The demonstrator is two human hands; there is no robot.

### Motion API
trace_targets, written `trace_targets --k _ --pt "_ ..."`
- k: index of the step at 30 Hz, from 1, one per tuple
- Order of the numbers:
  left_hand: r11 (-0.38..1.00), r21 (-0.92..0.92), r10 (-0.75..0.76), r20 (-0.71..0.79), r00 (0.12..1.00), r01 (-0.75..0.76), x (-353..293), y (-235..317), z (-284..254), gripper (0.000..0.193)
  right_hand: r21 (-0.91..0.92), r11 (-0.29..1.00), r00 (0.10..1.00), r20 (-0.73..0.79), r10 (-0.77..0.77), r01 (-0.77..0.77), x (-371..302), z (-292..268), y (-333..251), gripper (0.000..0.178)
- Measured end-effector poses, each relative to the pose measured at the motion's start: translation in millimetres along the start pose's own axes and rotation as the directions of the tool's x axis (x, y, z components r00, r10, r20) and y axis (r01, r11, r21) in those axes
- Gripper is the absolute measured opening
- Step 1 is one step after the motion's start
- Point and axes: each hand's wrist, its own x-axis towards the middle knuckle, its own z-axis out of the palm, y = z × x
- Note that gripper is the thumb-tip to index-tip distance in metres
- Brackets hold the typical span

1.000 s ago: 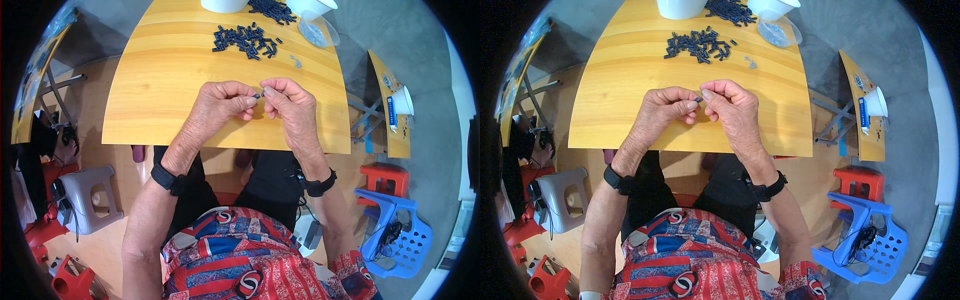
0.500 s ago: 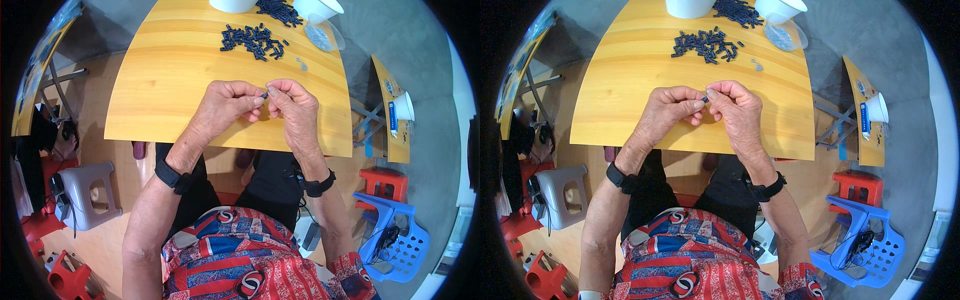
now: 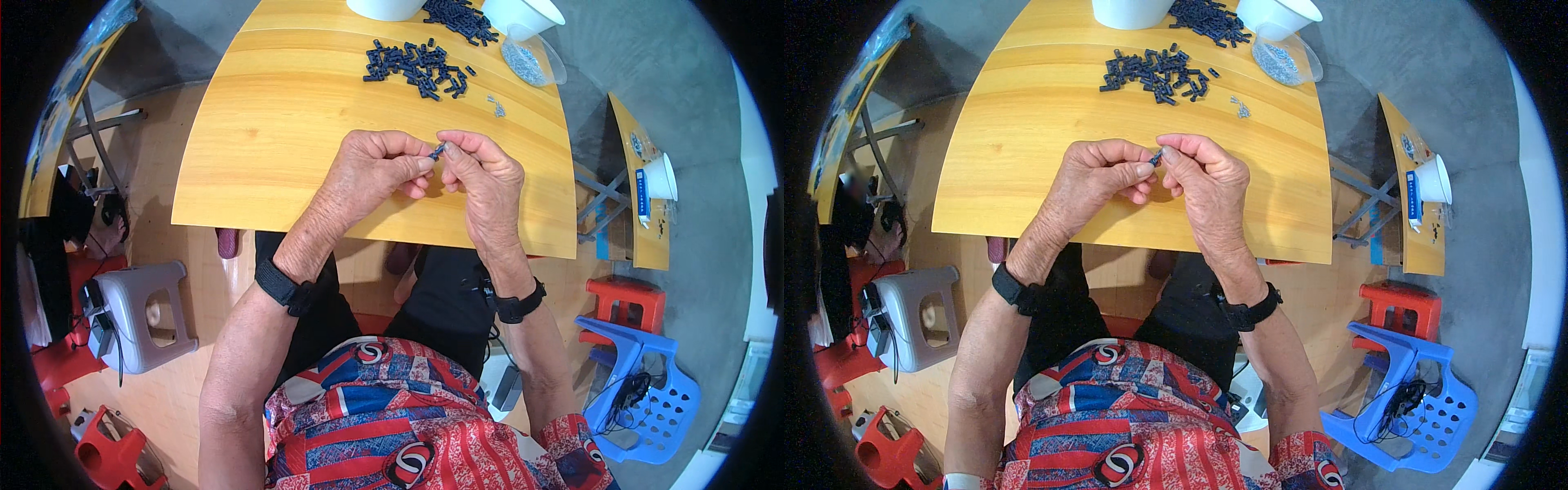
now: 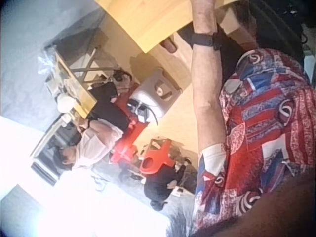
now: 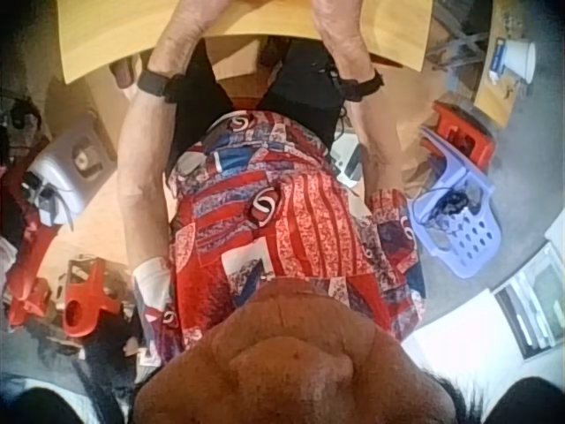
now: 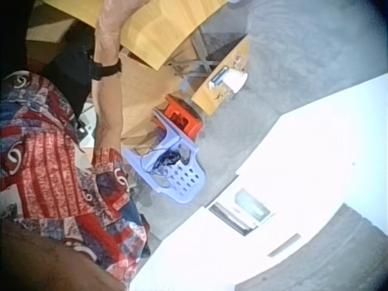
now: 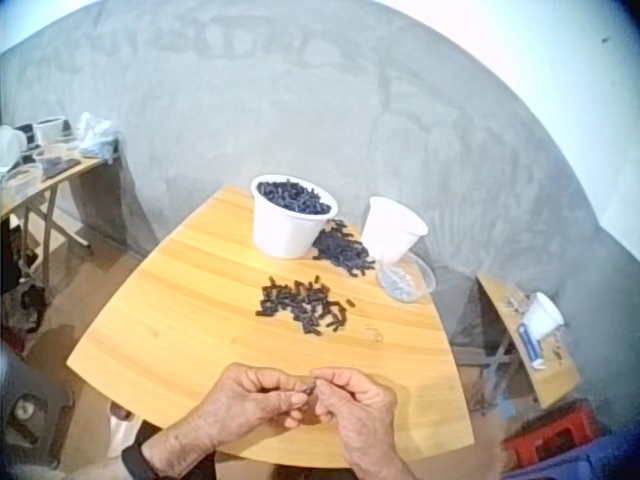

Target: Assembling small black plastic components by inserting small metal pins into them at a production table.

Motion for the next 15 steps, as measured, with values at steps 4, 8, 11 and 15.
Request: trace_targets --k 4,8,11,15 --pt "1.000 -0.005 0.004 0.002 1.000 -0.004 0.3 0.5 1.3 0.015 -0.022 1.000 1.000 -0.001 -0.010 0.010 -0.3 -0.8 -1.3 0.013" --pt "1.000 0.005 0.006 0.000 1.000 -0.006 0.2 -1.2 0.2 0.015 -0.082 0.996 0.999 -0.004 -0.038 0.038 -1.3 0.9 -1.8 0.013" --pt "1.000 0.012 0.006 0.005 1.000 -0.007 0.5 -1.1 0.3 0.014 -0.141 0.988 0.998 -0.010 -0.068 0.066 -1.7 0.7 -1.6 0.013" --pt "1.000 0.010 0.001 0.005 1.000 -0.001 0.3 -1.5 -0.7 0.015 -0.207 0.972 0.994 0.001 -0.113 0.111 -1.7 1.2 -1.2 0.013"
